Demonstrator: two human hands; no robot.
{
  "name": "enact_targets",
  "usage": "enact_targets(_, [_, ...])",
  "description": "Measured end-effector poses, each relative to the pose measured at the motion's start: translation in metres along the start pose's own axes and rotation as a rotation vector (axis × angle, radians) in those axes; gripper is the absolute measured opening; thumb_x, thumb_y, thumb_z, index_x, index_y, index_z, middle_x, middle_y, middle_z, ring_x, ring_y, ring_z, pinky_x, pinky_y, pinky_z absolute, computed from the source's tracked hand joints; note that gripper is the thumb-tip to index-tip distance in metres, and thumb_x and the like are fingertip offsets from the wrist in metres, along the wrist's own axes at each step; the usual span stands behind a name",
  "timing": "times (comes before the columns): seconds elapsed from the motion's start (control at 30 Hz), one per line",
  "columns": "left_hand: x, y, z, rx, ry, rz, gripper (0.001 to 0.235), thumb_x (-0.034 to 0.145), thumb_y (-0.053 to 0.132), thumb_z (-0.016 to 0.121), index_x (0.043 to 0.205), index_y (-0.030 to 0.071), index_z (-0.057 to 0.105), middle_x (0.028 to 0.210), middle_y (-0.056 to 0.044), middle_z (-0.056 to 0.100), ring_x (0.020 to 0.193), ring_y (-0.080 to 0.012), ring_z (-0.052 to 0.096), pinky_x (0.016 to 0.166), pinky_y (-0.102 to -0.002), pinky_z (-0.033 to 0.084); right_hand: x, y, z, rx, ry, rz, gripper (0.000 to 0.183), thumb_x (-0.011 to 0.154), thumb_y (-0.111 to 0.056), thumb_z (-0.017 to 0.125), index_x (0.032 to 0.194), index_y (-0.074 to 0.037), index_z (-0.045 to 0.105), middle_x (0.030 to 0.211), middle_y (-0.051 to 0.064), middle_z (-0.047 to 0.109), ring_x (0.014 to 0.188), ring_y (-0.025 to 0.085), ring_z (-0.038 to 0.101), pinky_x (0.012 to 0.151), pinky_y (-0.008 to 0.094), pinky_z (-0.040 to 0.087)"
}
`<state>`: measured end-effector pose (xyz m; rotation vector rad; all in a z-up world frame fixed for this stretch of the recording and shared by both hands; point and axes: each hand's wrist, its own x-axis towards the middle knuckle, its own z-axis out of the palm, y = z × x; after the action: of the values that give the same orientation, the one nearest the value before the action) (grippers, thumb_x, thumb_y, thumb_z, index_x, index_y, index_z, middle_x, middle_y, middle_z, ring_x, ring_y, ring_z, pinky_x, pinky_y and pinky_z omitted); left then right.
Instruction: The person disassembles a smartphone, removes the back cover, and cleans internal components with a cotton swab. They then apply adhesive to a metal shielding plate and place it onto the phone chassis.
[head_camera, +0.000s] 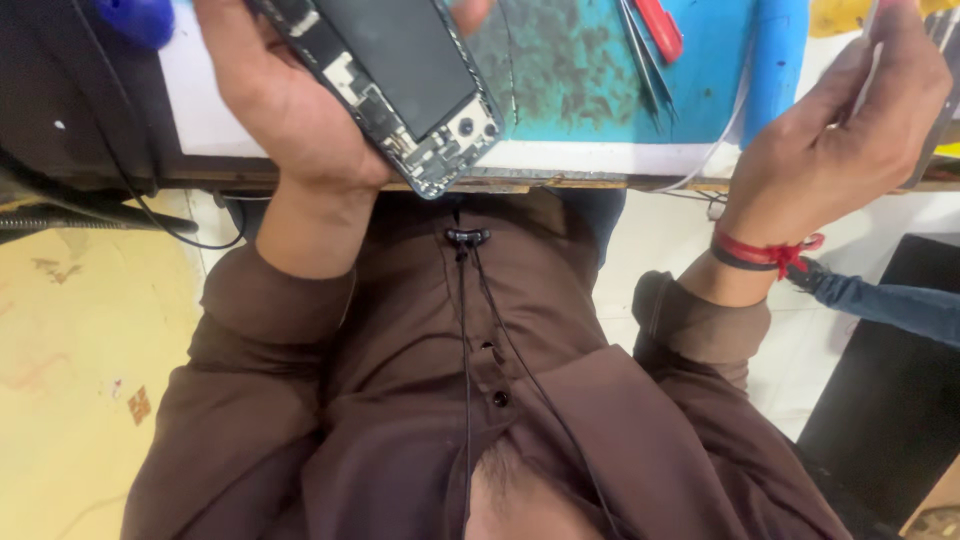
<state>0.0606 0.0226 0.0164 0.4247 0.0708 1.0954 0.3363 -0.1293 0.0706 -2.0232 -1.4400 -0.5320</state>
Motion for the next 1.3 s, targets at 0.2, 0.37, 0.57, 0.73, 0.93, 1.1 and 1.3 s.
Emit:
enact_targets(0.2, [0.001, -0.004, 0.006, -0.084, -0.001, -0.023, 0.057, 0.112, 0.053, 0.038, 0.101, 0.002, 0.061, 0.092, -0.013, 0.063, 0.080, -0.0283, 0.059, 0.074, -0.047, 0.046, -0.040, -0.053, 0.003, 0.507, -0.346, -0.029, 0.032, 0.112, 0.008, 0.058, 0.141, -0.004, 0.063, 0.113, 0.012, 0.064, 0.102, 0.023, 0.062, 0.090, 0.032, 0.051])
enact_targets(0.37, [-0.004, -0.008, -0.002, -0.111, 0.002, -0.013, 0.058, 0.112, 0.054, 0.037, 0.105, 0.002, 0.062, 0.095, -0.013, 0.065, 0.085, -0.0281, 0.062, 0.080, -0.047, 0.048, -0.059, -0.083, 0.002, 0.610, -0.459, 0.025, 0.038, 0.105, 0.011, 0.064, 0.138, -0.007, 0.066, 0.115, 0.012, 0.064, 0.094, 0.020, 0.061, 0.083, 0.028, 0.050])
enact_targets(0.57, [-0.006, -0.013, -0.007, -0.126, 0.008, -0.030, 0.060, 0.111, 0.055, 0.036, 0.110, 0.002, 0.063, 0.100, -0.013, 0.068, 0.092, -0.0279, 0.066, 0.087, -0.047, 0.050, -0.057, -0.096, 0.006, 0.440, -0.424, -0.092, 0.042, 0.101, 0.011, 0.071, 0.137, -0.011, 0.067, 0.116, 0.012, 0.066, 0.089, 0.022, 0.063, 0.075, 0.029, 0.052])
enact_targets(0.73, [-0.017, -0.018, -0.007, -0.003, 0.003, -0.060, 0.061, 0.115, 0.056, 0.038, 0.116, 0.001, 0.064, 0.104, -0.014, 0.070, 0.096, -0.0278, 0.070, 0.095, -0.046, 0.053, -0.053, -0.098, 0.018, 0.373, -0.395, -0.089, 0.051, 0.100, 0.014, 0.068, 0.142, -0.015, 0.067, 0.122, 0.011, 0.066, 0.085, 0.019, 0.063, 0.074, 0.029, 0.052])
enact_targets(0.93, [-0.016, -0.016, -0.012, -0.052, -0.027, -0.018, 0.061, 0.116, 0.055, 0.036, 0.119, 0.002, 0.064, 0.108, -0.014, 0.071, 0.096, -0.0268, 0.069, 0.094, -0.045, 0.053, -0.044, -0.099, 0.011, 0.378, -0.441, -0.142, 0.052, 0.099, 0.012, 0.069, 0.143, -0.014, 0.065, 0.121, 0.011, 0.065, 0.089, 0.022, 0.065, 0.074, 0.030, 0.053])
enact_targets(1.1, [-0.017, -0.011, -0.012, -0.122, 0.058, -0.136, 0.069, 0.109, 0.060, 0.031, 0.128, 0.001, 0.062, 0.118, -0.017, 0.070, 0.109, -0.0273, 0.071, 0.104, -0.048, 0.053, -0.046, -0.102, 0.004, 0.353, -0.483, -0.118, 0.050, 0.100, 0.011, 0.070, 0.143, -0.014, 0.066, 0.121, 0.011, 0.065, 0.090, 0.022, 0.066, 0.077, 0.032, 0.053])
enact_targets(1.3, [-0.024, -0.023, -0.001, 0.047, -0.002, -0.147, 0.075, 0.120, 0.062, 0.026, 0.128, -0.002, 0.063, 0.118, -0.016, 0.069, 0.107, -0.0249, 0.066, 0.101, -0.041, 0.052, -0.029, -0.103, 0.024, 0.381, -0.412, -0.093, 0.045, 0.104, 0.011, 0.069, 0.141, -0.015, 0.063, 0.119, 0.009, 0.065, 0.096, 0.022, 0.066, 0.082, 0.031, 0.055])
